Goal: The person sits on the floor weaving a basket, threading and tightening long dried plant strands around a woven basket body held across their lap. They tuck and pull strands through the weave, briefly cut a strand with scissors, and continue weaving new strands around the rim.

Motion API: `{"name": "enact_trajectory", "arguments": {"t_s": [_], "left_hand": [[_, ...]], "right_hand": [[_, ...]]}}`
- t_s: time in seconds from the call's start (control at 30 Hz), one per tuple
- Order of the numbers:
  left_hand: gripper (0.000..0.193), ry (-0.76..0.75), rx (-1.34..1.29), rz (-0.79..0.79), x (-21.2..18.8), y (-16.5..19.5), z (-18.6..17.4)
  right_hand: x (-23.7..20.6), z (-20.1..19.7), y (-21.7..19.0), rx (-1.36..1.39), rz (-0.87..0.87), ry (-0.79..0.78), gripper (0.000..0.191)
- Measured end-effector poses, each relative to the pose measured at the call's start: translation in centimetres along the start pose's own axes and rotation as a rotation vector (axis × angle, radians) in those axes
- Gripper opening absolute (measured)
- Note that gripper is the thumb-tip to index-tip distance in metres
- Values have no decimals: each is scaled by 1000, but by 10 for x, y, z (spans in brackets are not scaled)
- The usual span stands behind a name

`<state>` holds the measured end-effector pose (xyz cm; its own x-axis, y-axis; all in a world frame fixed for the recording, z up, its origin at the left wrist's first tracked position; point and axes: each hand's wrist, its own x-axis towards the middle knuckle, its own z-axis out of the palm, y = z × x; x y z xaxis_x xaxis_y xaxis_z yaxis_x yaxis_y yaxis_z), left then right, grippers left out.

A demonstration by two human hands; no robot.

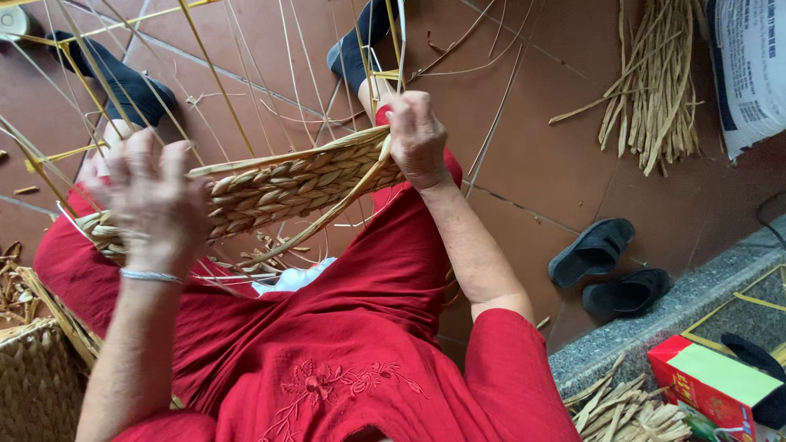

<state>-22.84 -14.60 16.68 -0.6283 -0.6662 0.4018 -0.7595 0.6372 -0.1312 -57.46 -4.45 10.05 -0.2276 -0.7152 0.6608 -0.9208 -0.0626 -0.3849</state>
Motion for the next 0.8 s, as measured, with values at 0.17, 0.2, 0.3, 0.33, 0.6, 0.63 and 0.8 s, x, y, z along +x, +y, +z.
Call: {"name": "enact_trajectory", "arguments": {"t_s": [0.17, 0.2, 0.3, 0.33, 0.6, 0.63, 0.8], "left_hand": [[38, -43, -450, 246, -13, 96, 15], [52, -125, -550, 235, -18, 110, 18], [21, -140, -354, 278, -18, 116, 28], [16, -151, -434, 244, -14, 109, 28], [25, 253, -152, 82, 52, 60, -14], [32, 376, -56, 64, 56, 65, -17], [38, 18, -606, 432, 72, 119, 19]], "right_hand": [[13, -2, 4, 6, -65, -224, 19], [16, -6, 5, 117, -18, -252, 18], [27, -26, 9, 420, 109, -376, 17], [31, -34, 9, 506, 146, -440, 17], [33, -42, -3, 326, 75, -544, 20], [31, -36, -4, 294, 129, -542, 15], [27, -34, 7, 373, 240, -549, 13]]}}
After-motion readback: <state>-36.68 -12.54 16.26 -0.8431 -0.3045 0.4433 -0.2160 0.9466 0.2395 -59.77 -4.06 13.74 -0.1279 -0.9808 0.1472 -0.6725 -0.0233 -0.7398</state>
